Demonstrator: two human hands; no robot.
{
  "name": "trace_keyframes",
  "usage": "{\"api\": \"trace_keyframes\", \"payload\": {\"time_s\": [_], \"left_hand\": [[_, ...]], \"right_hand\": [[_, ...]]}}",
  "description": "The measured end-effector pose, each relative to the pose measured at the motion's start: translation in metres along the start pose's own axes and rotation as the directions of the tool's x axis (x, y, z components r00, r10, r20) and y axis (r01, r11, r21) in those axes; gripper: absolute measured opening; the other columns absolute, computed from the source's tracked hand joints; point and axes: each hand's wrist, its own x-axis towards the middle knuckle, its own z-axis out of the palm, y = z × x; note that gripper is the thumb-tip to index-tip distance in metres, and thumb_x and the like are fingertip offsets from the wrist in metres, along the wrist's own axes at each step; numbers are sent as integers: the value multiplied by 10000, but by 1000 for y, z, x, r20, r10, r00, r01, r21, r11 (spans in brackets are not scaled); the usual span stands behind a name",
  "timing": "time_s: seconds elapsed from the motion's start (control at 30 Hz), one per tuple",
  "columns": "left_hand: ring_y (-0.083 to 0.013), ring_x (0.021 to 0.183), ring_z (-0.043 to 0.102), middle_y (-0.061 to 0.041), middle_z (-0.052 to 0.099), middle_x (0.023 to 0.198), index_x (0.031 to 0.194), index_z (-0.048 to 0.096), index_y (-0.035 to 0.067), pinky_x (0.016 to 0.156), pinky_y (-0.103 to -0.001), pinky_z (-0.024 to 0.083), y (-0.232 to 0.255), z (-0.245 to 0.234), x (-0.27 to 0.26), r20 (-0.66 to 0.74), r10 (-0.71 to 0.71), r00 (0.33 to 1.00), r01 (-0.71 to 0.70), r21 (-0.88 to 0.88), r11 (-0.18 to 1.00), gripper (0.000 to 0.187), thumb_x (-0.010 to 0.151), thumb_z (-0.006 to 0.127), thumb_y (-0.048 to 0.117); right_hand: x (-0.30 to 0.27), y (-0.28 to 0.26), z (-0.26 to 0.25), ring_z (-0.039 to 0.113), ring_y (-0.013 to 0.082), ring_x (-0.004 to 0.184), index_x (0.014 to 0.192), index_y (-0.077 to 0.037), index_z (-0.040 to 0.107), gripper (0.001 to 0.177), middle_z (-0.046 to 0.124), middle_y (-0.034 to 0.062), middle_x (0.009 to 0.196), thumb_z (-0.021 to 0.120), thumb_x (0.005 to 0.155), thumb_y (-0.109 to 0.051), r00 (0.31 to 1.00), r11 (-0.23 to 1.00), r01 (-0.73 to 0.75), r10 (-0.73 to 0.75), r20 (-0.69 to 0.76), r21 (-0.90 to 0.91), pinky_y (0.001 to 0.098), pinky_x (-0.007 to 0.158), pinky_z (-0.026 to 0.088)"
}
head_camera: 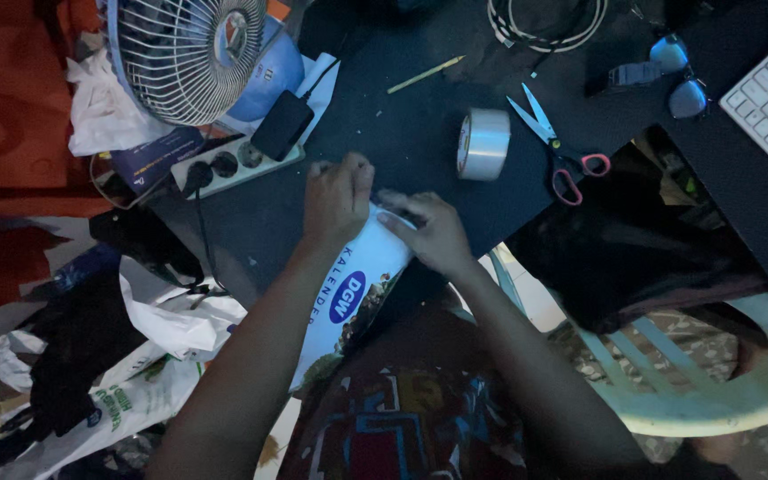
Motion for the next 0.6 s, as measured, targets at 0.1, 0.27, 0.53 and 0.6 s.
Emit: {"api": "trace_keyframes", "payload": {"time_s": [0.1,0.27,0.53,0.6], "left_hand": [[-334,745,685,-127,696,750,974,658,59,946,-506,427,1,-1,1,8,-23,1000,23,5,1000,338,1076,439,295],[-317,686,686,-133,680,689,971,668,57,943,-512,427,4,-4,2,40,-49,998,51,-64,997,341,1071,436,285],[-366,766,686,-162,694,768,955,668,44,909,-501,438,5,-3,2,5,2,1000,-2,-22,1000,327,1080,468,271],[-350,765,680,-153,692,774,949,683,38,899,-500,437,4,-3,3,13,8,1000,-7,-34,999,326,1069,493,274]], "right_hand": [[-16,-5,4,639,240,1114,1184,-147,786,259,751,51,1176,722,967,-273,968,938,232,-249,-34,-258,456,974,439],[-30,-21,18,551,330,1299,1227,-197,772,305,645,100,1389,706,947,-301,913,819,257,-380,-149,-513,498,1081,388],[-37,-21,15,525,343,1372,1259,-167,716,355,593,207,1431,695,952,-344,902,780,374,-431,4,-502,610,1184,290],[-37,-20,17,556,303,1392,1203,-234,717,218,616,185,1445,683,1005,-317,907,818,360,-419,-37,-449,573,1239,289]]}}
